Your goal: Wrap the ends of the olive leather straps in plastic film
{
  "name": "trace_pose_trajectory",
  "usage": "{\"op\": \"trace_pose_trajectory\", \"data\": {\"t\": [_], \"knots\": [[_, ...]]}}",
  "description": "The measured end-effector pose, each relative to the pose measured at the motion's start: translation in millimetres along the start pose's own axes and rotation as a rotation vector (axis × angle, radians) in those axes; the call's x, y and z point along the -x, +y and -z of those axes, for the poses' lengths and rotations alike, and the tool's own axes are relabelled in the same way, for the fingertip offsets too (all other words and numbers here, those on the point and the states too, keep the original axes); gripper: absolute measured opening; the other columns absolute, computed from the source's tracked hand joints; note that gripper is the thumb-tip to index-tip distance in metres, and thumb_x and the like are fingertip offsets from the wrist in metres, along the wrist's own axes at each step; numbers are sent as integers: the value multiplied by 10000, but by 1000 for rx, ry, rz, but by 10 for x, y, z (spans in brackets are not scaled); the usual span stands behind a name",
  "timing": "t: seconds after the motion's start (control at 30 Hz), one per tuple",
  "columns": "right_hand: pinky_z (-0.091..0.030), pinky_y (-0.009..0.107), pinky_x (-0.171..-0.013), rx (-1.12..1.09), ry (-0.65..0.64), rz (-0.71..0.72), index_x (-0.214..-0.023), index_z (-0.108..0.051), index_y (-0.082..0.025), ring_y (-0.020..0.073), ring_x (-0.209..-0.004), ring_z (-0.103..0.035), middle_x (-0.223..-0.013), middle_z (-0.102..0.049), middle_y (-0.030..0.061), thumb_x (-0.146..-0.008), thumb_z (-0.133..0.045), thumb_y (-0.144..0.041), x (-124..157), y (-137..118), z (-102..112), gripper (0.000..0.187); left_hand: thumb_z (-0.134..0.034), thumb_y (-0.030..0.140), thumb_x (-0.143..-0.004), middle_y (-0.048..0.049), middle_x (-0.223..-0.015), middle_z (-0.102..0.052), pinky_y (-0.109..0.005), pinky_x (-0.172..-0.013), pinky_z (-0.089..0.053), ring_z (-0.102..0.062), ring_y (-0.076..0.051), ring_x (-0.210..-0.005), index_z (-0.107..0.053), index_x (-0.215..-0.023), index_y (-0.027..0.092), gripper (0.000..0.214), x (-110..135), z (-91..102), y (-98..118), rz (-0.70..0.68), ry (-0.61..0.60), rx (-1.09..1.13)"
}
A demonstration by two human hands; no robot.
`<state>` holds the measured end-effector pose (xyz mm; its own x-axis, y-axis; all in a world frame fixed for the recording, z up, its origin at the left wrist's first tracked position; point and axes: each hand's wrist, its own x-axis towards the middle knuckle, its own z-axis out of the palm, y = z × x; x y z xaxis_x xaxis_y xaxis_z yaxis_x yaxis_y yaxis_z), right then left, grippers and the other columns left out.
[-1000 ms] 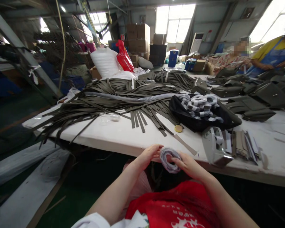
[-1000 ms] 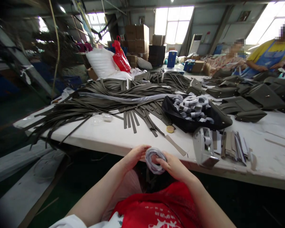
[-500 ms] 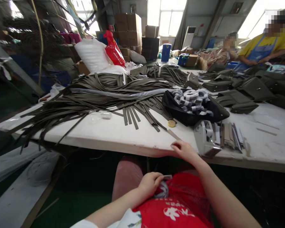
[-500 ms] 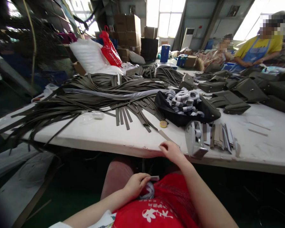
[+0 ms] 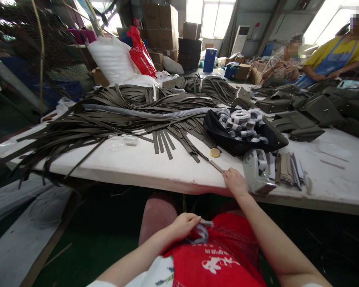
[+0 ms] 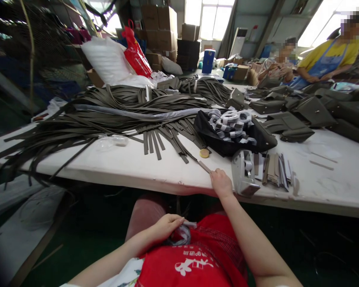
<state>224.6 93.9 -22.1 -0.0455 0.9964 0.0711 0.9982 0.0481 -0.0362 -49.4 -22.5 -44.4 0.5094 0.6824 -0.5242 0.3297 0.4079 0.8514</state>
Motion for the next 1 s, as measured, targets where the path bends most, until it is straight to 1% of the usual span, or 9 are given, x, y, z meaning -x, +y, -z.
{"op": "trace_pose_trajectory", "data": {"t": [0.13,0.3,0.43,0.6,0.73,0.83,0.93,1.0], "knots": [[-429,329,-820,22,-23,33,-1049,-699,-159,238,-951,-591,-1004,-651,139,-997,-390,-220,-27,59,43,319,-535,775,-750,-94,-785,-689,-262,-580,-385,-521,-147,-624,-765,-985,99,752,-43,-24,4,-14,11,-33],[-432,330,-834,30,-36,50,-1057,-696,-156,245,-980,-593,-1020,-646,138,-996,-434,-322,-34,51,61,317,-539,765,-749,-69,-720,-658,-251,-568,-378,-498,-136,-602,-762,-985,98,743,-60,-44,-14,-2,14,-20],[-434,325,-825,31,-41,41,-1058,-696,-168,240,-980,-594,-1036,-649,136,-998,-414,-280,-32,40,61,309,-541,742,-768,-63,-721,-650,-244,-558,-368,-489,-133,-607,-762,-974,104,706,-42,-29,-28,-9,22,-30],[-429,319,-814,26,-37,35,-999,-697,-157,238,-961,-604,-1008,-655,144,-987,-407,-230,-32,18,90,299,-553,719,-778,-64,-724,-653,-241,-553,-371,-489,-134,-610,-765,-966,106,675,-31,-26,-24,-17,33,-23],[-433,316,-775,23,-10,-44,-960,-685,-123,240,-912,-621,-987,-664,162,-956,-433,-201,-87,-38,93,265,-556,715,-782,-68,-737,-659,-234,-540,-376,-493,-127,-599,-764,-969,107,669,-22,-33,10,-7,21,-21],[-434,319,-746,10,32,-128,-986,-671,-106,249,-895,-627,-981,-672,173,-934,-430,-165,-148,-47,136,253,-565,704,-784,-65,-735,-662,-234,-527,-388,-500,-118,-567,-762,-994,116,655,-2,-32,41,-3,-4,1],[-429,336,-762,-6,85,-208,-1120,-632,-80,270,-938,-628,-1057,-666,204,-956,-350,-146,-126,-23,279,333,-598,680,-772,-53,-722,-662,-236,-499,-385,-477,-99,-508,-750,-1050,117,646,21,-33,56,18,-4,50],[-423,340,-766,-46,118,-239,-1231,-581,-87,273,-943,-634,-1108,-667,199,-980,-310,-174,-17,-40,427,380,-636,640,-763,-38,-682,-652,-234,-479,-368,-448,-87,-472,-747,-1053,107,617,28,-36,58,47,29,81]]}}
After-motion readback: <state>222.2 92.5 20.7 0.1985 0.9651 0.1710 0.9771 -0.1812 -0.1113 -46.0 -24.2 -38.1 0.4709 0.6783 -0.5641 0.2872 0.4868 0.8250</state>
